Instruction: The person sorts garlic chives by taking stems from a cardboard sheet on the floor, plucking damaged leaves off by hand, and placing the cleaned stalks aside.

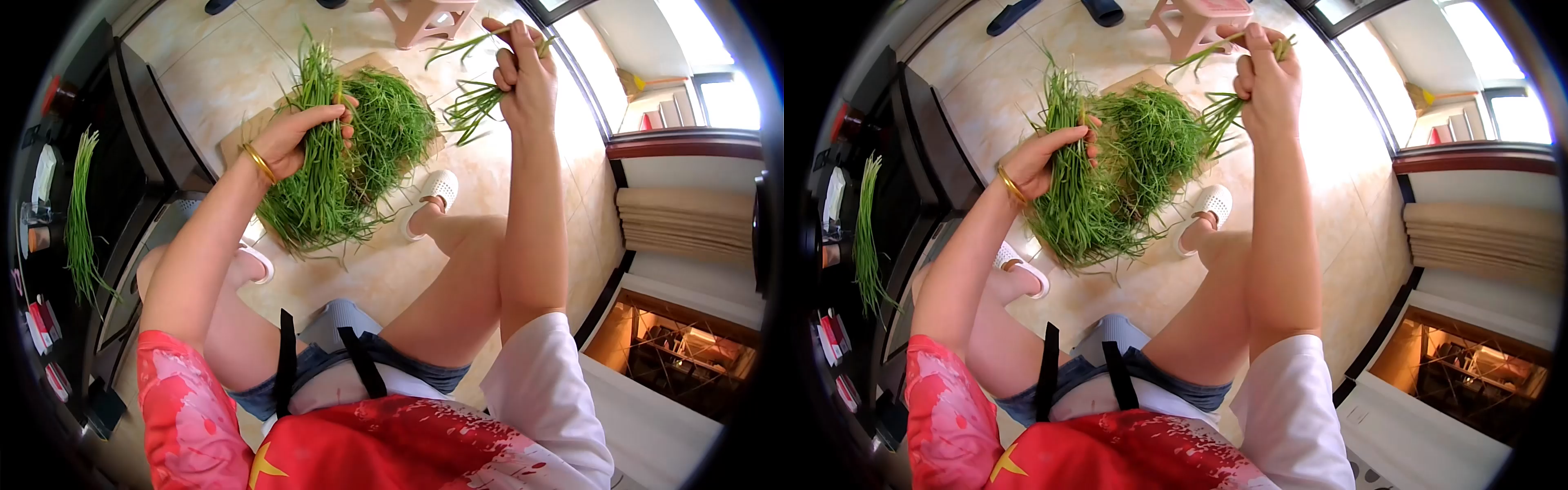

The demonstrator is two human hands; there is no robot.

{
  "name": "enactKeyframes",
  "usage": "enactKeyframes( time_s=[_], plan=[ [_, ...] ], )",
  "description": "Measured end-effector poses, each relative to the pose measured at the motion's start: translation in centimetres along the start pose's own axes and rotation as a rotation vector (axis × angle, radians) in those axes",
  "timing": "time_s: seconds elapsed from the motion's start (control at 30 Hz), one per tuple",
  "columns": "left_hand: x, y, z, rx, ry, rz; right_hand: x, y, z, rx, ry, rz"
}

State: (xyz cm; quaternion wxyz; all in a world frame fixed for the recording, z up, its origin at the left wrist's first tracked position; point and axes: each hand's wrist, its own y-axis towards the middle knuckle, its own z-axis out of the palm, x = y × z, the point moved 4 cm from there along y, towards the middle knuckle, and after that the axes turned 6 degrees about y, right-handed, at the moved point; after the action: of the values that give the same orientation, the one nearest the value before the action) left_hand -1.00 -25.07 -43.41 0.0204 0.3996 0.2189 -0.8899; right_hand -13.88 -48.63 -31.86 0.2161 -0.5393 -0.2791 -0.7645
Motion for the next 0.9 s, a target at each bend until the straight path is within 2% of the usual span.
enactKeyframes(
  time_s=[0.03,0.07,0.1,0.23,0.37,0.4,0.43,0.5,0.53,0.57,0.63,0.73,0.8,0.9],
  plan=[
    [0.0,-0.2,0.3,0.057,0.012,-0.006,-0.2,0.1,-0.4,0.008,-0.011,0.013],
    [0.0,-0.2,0.3,0.056,0.015,-0.009,-0.7,0.1,-0.9,-0.022,-0.338,0.061],
    [0.0,-0.2,0.5,0.089,0.012,-0.004,-1.1,0.2,-0.5,-0.023,-0.495,0.034],
    [-0.2,-0.2,1.0,0.186,-0.017,-0.007,-2.4,-1.2,2.1,0.12,-0.389,0.15],
    [0.0,-0.1,1.0,0.181,-0.022,-0.023,-5.7,-2.7,4.4,0.242,-0.695,0.18],
    [0.1,-0.2,1.0,0.155,0.005,-0.04,-6.2,-3.0,4.9,0.277,-0.709,0.261],
    [0.1,-0.3,0.9,0.127,0.033,-0.057,-6.7,-3.3,5.3,0.277,-0.709,0.261],
    [0.1,-0.3,1.0,0.141,0.026,-0.058,-7.6,-4.0,6.6,0.419,-0.68,0.236],
    [0.2,-0.3,1.0,0.156,0.017,-0.059,-7.8,-4.7,7.1,0.508,-0.568,0.34],
    [0.3,-0.3,0.9,0.155,0.015,-0.057,-7.9,-4.9,7.2,0.51,-0.569,0.34],
    [0.2,-0.3,0.6,0.147,0.137,-0.004,-8.9,-5.5,7.7,0.598,-0.484,0.483],
    [0.3,-0.8,0.7,0.051,0.098,-0.026,-9.3,-5.2,7.3,0.636,-0.548,0.431],
    [0.5,-0.7,0.0,0.069,0.109,-0.062,-9.0,-5.0,7.1,0.68,-0.537,0.403],
    [0.2,-1.0,0.0,0.093,0.062,-0.072,-8.4,-4.6,6.4,0.564,-0.591,0.451]
  ],
)
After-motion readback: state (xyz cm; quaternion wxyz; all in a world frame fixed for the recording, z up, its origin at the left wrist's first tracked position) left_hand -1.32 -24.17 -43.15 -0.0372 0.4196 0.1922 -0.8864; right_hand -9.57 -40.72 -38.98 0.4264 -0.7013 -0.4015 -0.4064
